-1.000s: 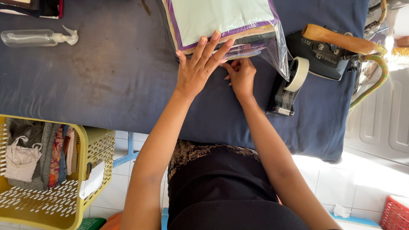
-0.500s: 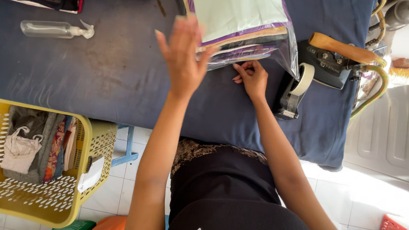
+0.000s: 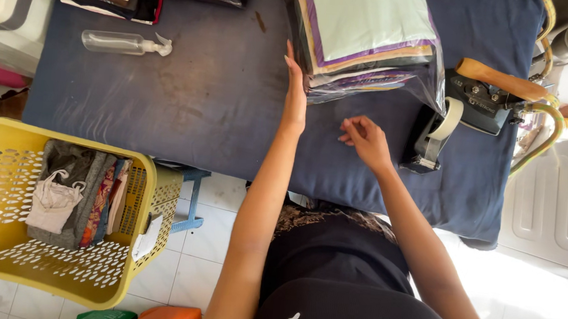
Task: The person seals a stack of folded clothes inside a clear plastic bag using a tape dispenser. They repeatedly apply tape strips to the bag's opening, smooth the edges, and adjust the package on the table.
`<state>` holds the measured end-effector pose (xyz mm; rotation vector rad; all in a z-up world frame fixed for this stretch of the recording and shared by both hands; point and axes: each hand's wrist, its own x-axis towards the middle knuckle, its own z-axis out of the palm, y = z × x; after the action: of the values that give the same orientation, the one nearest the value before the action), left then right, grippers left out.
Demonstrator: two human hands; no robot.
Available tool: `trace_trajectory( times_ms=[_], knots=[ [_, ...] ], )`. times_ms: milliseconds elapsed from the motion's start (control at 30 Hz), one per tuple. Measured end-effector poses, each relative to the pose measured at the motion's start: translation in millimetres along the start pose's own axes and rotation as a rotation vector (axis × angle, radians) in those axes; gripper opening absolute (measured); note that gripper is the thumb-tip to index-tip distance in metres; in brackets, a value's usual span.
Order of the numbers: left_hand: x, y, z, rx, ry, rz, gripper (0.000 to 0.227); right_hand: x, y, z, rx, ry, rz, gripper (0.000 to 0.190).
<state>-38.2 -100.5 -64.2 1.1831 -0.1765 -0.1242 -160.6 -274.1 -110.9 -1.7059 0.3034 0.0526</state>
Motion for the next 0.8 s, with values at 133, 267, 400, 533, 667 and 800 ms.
trace_trajectory(
  times_ms=[133,267,400,533,667,800],
  knots=[
    [-2.3,2.1,0.5,-0.161,0.025,0.023,0.085,-32.6,-24.5,-10.6,-0.03,0.012,-0.041,0.027],
    [-5.8,8.8,-10.2,-0.154,-0.087,0.002,0.083,-52.7,-52.4,-17.3,0.059,0.125,-0.136,0.021],
    [-15.4,30.2,-22.7,0.18,0.027,0.185,0.073,-68.8,-79.0,-30.9,-0.024,0.507,-0.378,0.02],
    [-36.1,59.0,-8.6,0.835,0.044,0.398,0.07,-76.3,-90.5,-59.5,-0.725,0.859,-0.587,0.07],
    [-34.7,79.1,37.3,1.289,-0.215,0.777,0.09,-46.3,-84.8,-94.2,-0.779,0.77,-0.604,0.081],
    [-12.5,90.3,84.5,1.515,-0.43,0.883,0.097,-34.4,-71.6,-114.6,-0.312,0.695,-0.232,0.021]
  ],
)
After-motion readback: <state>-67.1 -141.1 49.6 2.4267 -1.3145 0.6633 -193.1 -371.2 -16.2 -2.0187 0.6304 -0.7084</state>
